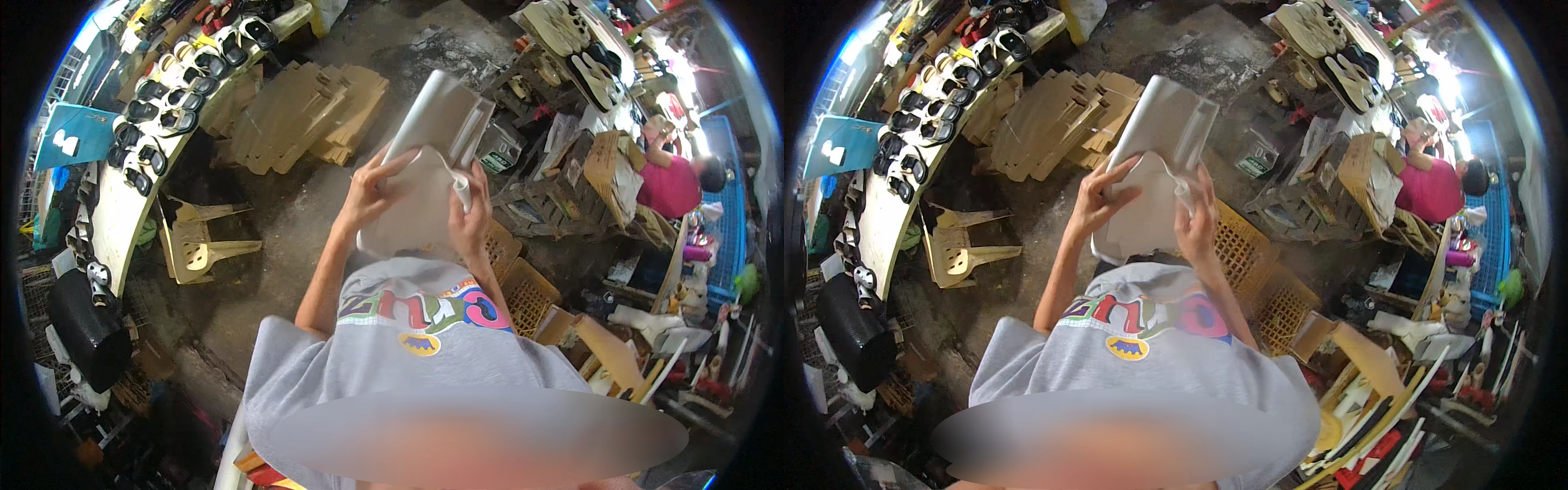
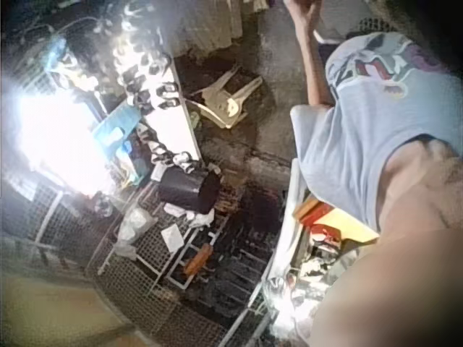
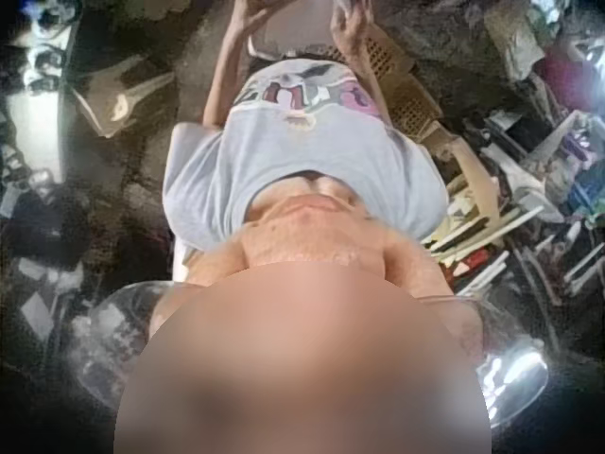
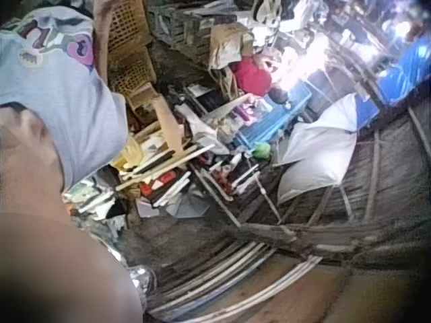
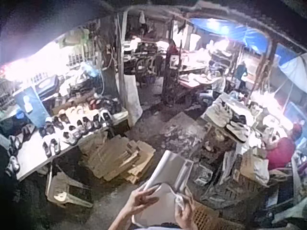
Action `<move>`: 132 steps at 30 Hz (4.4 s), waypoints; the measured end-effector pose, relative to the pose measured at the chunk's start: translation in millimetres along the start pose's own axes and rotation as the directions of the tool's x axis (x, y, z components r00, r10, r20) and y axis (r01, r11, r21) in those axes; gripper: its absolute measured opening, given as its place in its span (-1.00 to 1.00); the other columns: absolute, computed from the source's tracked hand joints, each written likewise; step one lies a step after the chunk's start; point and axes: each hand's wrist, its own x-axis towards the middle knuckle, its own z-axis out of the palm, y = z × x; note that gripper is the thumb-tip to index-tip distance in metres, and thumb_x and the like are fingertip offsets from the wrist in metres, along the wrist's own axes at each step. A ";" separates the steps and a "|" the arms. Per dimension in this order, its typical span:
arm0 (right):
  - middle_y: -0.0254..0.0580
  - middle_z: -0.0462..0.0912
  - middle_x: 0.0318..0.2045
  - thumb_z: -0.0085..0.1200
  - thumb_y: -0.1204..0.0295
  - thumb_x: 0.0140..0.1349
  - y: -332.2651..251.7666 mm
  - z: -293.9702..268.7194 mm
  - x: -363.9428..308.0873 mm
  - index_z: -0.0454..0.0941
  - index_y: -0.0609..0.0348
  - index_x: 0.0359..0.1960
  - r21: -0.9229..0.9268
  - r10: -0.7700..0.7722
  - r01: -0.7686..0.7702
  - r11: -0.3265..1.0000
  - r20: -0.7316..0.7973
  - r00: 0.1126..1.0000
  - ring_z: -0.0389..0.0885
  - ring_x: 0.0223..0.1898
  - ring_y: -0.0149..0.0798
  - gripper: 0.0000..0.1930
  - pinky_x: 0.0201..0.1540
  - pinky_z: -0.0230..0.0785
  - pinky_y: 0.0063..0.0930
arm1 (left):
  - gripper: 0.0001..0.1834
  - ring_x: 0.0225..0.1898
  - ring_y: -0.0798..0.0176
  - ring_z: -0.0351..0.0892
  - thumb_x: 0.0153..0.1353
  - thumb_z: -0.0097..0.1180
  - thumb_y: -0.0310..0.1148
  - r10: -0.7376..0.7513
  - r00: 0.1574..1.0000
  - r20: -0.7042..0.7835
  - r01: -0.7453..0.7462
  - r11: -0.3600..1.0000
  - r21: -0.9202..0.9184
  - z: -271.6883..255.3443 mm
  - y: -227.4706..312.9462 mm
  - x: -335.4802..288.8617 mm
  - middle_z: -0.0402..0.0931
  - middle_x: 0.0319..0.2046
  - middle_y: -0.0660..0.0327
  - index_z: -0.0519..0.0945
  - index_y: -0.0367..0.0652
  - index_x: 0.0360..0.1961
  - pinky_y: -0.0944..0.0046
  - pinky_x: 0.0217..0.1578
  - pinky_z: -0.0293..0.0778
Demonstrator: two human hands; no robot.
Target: The person walks through a cluttered workshop carrying a roll of white material, then places it on a table. They open a green notebook, flip pages, and write with a pen. They then handle a yellow notepad and sort through stacks of rolled materials and papers on the table.
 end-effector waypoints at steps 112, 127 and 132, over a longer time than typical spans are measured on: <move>-0.04 0.49 0.19 0.10 0.83 -0.08 27.5 1716.5 1514.7 0.66 -0.05 -0.01 0.966 -0.990 -0.242 0.087 0.058 -0.125 0.70 -0.10 -0.13 -0.42 -0.14 0.58 -0.37 | -0.50 0.10 -0.02 0.56 0.17 0.23 -0.43 0.293 -0.616 -0.732 0.669 0.685 -0.289 -1330.1 -625.7 1284.2 0.53 0.10 -0.02 0.55 0.03 0.19 0.14 0.02 0.51; 0.05 0.52 0.15 0.08 0.81 -0.11 -339.5 1928.2 1303.7 0.68 0.07 -0.06 0.929 -0.934 -0.106 0.355 0.358 0.009 0.65 0.02 -0.06 -0.47 -0.01 0.52 -0.29 | -0.45 0.06 0.09 0.57 0.13 0.34 -0.42 0.056 -0.459 -0.887 0.614 0.741 -0.271 -1702.2 -586.7 897.0 0.53 0.10 0.00 0.55 -0.06 0.20 0.17 0.04 0.50; 0.01 0.66 -0.04 0.11 0.81 -0.06 -449.8 2021.1 1225.6 0.68 0.15 -0.11 0.947 -0.945 -0.001 0.321 0.320 0.068 0.62 0.07 -0.03 -0.56 0.03 0.49 -0.25 | -0.45 0.07 0.09 0.57 0.12 0.35 -0.40 0.083 -0.360 -0.929 0.563 0.813 -0.146 -1821.8 -598.3 777.1 0.54 0.09 -0.01 0.56 -0.07 0.18 0.18 0.03 0.50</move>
